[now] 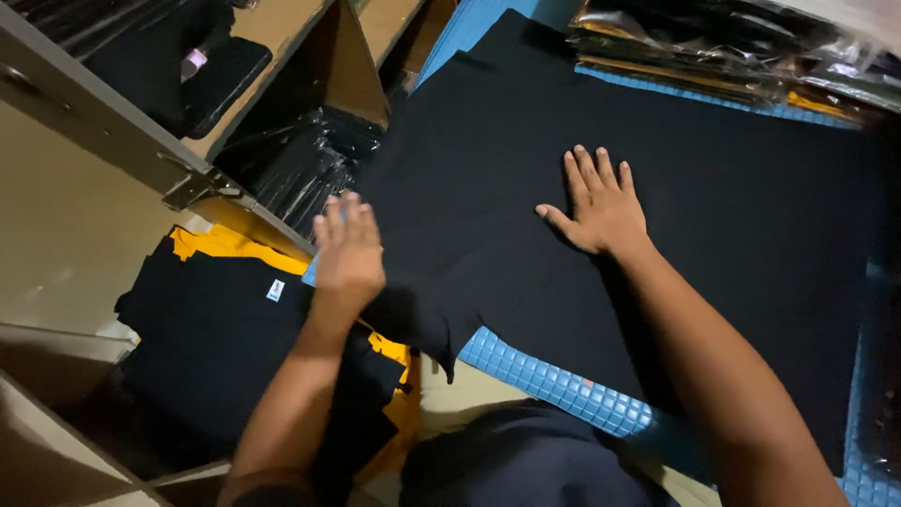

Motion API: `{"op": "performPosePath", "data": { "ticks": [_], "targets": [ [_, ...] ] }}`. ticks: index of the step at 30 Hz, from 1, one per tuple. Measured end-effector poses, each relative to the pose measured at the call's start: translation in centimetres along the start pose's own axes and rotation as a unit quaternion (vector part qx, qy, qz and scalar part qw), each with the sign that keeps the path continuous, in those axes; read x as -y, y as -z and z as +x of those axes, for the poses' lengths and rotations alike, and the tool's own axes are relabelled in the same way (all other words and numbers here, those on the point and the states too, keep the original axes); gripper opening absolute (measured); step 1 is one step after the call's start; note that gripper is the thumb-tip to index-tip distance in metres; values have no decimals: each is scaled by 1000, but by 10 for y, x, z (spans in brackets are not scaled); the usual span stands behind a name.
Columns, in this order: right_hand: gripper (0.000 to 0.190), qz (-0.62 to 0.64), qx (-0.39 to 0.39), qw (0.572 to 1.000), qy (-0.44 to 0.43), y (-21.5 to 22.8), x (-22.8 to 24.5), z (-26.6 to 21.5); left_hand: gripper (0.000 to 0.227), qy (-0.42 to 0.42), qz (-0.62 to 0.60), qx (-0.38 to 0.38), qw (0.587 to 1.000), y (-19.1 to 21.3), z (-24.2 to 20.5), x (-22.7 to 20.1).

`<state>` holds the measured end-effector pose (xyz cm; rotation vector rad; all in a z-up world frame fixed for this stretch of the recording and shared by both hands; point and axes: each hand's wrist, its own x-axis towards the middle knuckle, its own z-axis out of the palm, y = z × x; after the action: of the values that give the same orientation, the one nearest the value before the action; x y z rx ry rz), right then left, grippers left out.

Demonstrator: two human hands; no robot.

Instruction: The person folds a black t-shirt and places it into a clear plastic bag on a blue textured table. The person then picks up another black t-shirt, lays it flat, and begins to fold it.

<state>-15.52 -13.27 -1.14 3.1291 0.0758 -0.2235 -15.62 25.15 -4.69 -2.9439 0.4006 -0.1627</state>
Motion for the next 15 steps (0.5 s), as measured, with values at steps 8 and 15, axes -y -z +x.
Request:
{"op": "performPosePath", "data": {
  "ticks": [8, 15],
  "targets": [
    [97, -10, -8, 1000, 12, -1, -6, 0, 76, -33, -204, 17, 978, 28, -5, -36],
    [107, -46, -100, 994, 9, -26, -30, -24, 89, -7, -188, 73, 980, 11, -5, -24]
  ]
}}
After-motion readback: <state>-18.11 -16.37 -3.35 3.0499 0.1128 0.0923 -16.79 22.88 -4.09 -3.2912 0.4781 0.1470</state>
